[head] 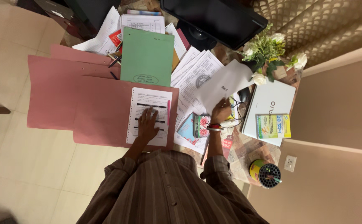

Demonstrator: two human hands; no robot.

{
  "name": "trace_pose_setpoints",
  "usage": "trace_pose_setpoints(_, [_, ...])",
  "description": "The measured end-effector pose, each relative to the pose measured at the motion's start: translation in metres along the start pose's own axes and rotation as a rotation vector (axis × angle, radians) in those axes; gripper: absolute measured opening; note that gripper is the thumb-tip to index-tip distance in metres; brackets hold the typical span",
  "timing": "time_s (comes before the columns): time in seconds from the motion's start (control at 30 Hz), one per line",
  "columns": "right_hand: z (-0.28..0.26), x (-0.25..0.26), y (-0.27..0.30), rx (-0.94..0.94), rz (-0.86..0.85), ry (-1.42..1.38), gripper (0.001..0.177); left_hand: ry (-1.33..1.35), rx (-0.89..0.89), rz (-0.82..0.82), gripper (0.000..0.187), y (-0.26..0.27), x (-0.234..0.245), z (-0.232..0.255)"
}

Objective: The person sorts through a pile of papers on a cluttered desk, picking up sheets, flipping them over, and placing them into a pink folder. The person handles multiple documents and folders, occasionally adjusting their position on the desk.

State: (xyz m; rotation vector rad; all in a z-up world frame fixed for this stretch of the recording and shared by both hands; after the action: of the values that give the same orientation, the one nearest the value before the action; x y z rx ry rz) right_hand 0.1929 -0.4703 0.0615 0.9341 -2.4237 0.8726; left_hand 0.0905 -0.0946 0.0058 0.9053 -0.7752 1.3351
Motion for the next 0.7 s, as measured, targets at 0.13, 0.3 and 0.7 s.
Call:
trace_pose_setpoints(0.13, [-0.014, 0.031, 0.001, 0.027, -0.169, -0.233, 0.058, 0.009, 0.023, -0.053, 0.09, -0.005, -0.006, -0.004])
trace_pose_setpoints(0.3, [-0.119, 0.077, 0.02, -0.153, -0.5, -0.79, 0.031, 0.318, -0.057, 0.181, 0.072, -0.022, 0.024, 0.006])
trace_pose_setpoints(0.7, [-0.194, 0.086, 0.058, -0.534, -0.729, -1.15, 0.024, 1.136, 0.248, -0.673, 0.085, -0.046, 0.127, 0.071])
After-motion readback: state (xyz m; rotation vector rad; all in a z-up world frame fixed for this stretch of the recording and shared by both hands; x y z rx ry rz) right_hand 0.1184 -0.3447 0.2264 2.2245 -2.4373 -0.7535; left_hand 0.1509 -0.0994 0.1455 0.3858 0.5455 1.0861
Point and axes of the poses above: each hand's wrist, its own y-axis away from the middle knuckle, its own x-axis out of the back of the hand, z = x × y, the point moved 6 cm from there along -y, towards the middle knuckle, and after that the axes turned 7 degrees about x, right-handed, at the moved point
